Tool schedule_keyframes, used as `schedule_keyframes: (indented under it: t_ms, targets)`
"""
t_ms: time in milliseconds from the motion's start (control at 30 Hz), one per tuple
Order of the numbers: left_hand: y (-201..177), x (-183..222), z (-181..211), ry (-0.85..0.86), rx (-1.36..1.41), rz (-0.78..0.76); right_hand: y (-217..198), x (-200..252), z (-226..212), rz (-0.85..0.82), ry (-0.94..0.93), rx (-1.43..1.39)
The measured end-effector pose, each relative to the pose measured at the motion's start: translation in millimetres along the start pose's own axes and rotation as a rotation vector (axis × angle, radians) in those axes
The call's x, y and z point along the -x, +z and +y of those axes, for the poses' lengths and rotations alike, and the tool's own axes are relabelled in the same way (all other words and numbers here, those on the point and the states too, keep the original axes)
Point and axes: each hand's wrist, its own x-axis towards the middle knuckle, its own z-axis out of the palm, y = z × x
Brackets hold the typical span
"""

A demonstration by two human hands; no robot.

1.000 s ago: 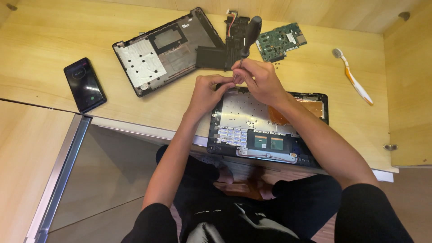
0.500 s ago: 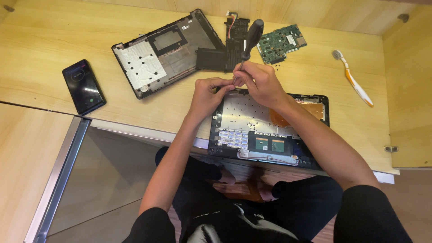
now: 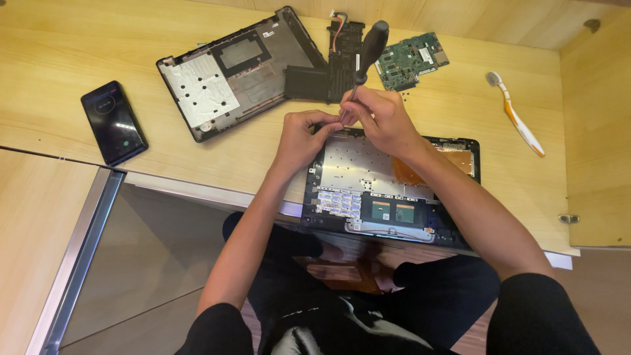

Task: Removing internal components from a laptop, including the battery, motherboard, and metal shielding, using a screwdriver.

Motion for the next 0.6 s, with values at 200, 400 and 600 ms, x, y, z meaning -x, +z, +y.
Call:
schedule_keyframes:
  t_ms: [200, 400, 600]
  targets:
    - [4, 0, -7, 0.005, 0.027, 0.013, -13, -12, -16, -0.105, -0.028, -0.032]
    - [5, -1, -4, 0.042, 0.0, 0.026, -12, -11, -17, -0.136, 0.003, -0.033]
    - [7, -1, -7, 0.053, -0.043, 0.029, -9, -2, -21, -0.054, 0.079, -0.051]
